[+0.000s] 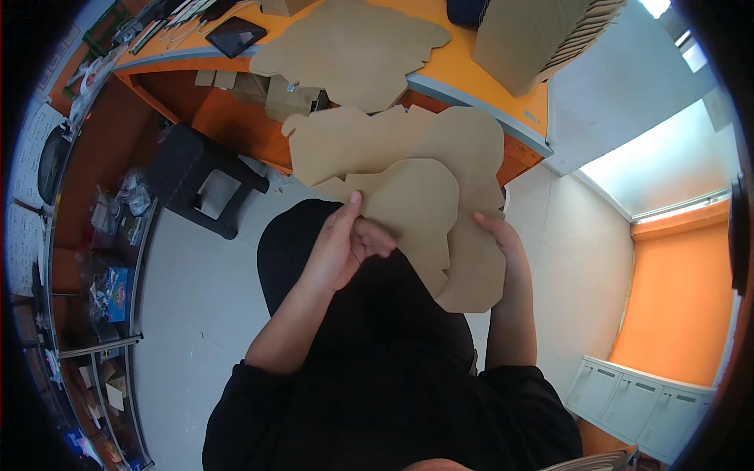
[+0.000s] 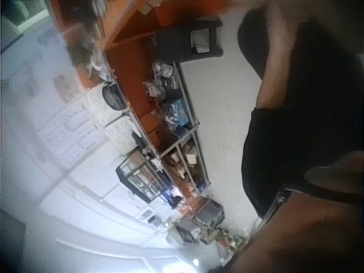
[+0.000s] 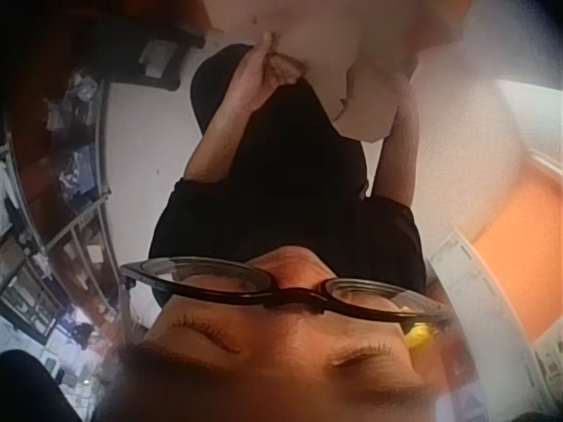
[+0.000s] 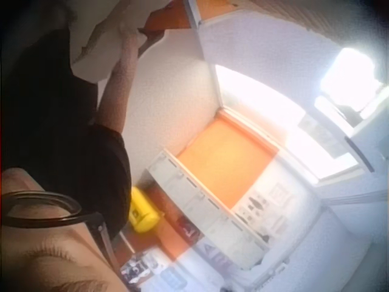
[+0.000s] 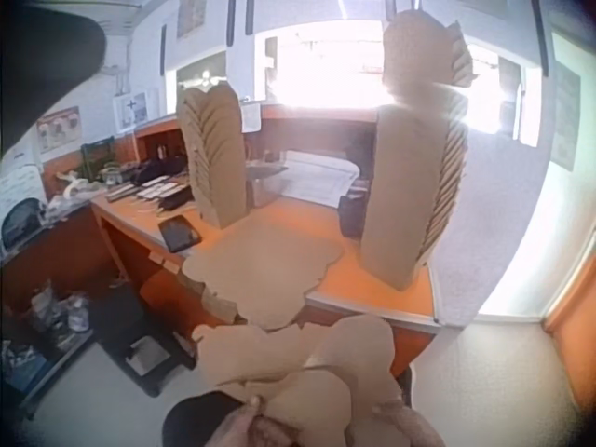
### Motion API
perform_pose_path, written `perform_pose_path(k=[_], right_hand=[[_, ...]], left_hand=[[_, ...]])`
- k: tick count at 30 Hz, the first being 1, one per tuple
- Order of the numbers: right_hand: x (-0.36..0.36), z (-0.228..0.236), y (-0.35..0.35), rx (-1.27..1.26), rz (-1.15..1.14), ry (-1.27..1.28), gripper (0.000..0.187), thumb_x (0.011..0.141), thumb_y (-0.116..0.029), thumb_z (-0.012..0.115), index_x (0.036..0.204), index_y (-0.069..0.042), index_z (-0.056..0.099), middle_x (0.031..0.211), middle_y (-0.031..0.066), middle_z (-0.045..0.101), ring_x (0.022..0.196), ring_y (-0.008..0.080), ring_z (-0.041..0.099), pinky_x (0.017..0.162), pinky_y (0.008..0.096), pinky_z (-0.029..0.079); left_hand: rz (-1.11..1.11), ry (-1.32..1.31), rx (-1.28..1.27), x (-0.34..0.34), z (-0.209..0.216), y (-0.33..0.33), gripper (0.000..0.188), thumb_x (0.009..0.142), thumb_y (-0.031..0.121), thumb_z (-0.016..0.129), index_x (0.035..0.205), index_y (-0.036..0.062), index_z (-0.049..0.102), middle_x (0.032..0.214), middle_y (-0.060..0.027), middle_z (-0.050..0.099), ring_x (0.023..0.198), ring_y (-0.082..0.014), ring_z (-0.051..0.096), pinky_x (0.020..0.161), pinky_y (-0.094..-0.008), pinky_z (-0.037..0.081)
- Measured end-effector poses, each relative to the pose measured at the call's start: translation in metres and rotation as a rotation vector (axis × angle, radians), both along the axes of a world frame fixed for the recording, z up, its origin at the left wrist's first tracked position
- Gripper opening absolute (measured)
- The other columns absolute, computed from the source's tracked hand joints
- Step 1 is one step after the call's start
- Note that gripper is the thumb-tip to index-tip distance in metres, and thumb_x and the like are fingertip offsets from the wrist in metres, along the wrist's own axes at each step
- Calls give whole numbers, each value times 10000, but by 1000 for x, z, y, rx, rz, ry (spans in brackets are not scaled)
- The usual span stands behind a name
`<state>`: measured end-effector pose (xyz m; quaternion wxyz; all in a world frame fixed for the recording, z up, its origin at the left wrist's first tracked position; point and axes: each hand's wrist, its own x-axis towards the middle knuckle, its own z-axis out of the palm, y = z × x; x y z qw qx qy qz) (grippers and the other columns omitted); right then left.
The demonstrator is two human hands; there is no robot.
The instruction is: The person sits at a desk and folds flat cardboard pieces into small boxes by hand. They repeatedly pick up a piece, fold the sides, and tuck the flaps to form a box, then place it on the desk. The person also handles a stack of larger, pre-cut cardboard pieces.
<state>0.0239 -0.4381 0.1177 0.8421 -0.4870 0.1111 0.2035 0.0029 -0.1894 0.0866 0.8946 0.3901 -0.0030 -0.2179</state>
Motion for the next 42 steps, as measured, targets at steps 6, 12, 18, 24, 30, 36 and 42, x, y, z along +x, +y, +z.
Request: perform_pose_path(k=[6, 12, 18, 24, 30, 36, 42], right_hand=[[-5, 7, -5, -49, 162, 64, 465, 813, -94, 567, 1234, 47, 426, 1107, 160, 567, 982, 246, 587, 823, 338, 489], [-4, -3, -11, -93, 294, 7, 491, 842, -76, 539, 1288, 37, 368, 1191, 137, 512, 1071, 225, 530, 875, 325, 456], [7, -7, 0, -386, -85, -510, 488, 851, -95, 531, 1293, -9, 343, 1207, 100, 464, 1071, 169, 470, 829, 274, 418], [5, 17, -14, -526, 85, -688, 416, 844, -100, 552, 1214, -14, 384, 1122, 83, 482, 987, 144, 478, 789, 263, 401], [-1, 9, 21, -188, 198, -423, 425, 796, -46, 588, 1174, -13, 398, 1078, 67, 489, 929, 112, 466, 811, 266, 385], [-1, -31, 7, 296, 373, -347, 417, 758, 24, 521, 1154, -19, 396, 1074, 64, 492, 1041, 149, 463, 898, 291, 367], [-11, 4, 27, 145, 250, -233, 527, 750, -13, 500, 1254, 7, 346, 1149, 123, 486, 1090, 196, 466, 920, 312, 369]], left_hand=[[479, -231, 686, 3, -9, -3, 392, 923, 353, 504, 788, -1, 605, 688, -42, 624, 568, -75, 522, 552, -207, 414], [650, -227, 531, 0, 15, -20, 316, 915, 267, 546, 971, -38, 604, 820, -16, 627, 758, -60, 532, 707, -212, 426], [670, -308, 674, -1, 16, -19, 285, 912, 226, 555, 1006, -40, 594, 900, -29, 628, 820, -67, 539, 732, -221, 434], [475, -262, 602, -6, 11, -22, 325, 937, 247, 494, 1052, -45, 578, 954, -63, 630, 876, -102, 568, 772, -253, 456], [386, -169, 326, -11, 12, -35, 509, 957, 412, 364, 1116, -47, 516, 953, -114, 603, 817, -164, 596, 841, -364, 495], [331, -211, 717, -13, -8, -28, 433, 959, 356, 409, 1047, -44, 550, 911, -87, 610, 804, -137, 591, 726, -293, 489], [501, -441, 838, -15, 16, -35, 322, 932, 259, 506, 862, -42, 596, 677, -46, 591, 660, -70, 529, 616, -252, 447]])
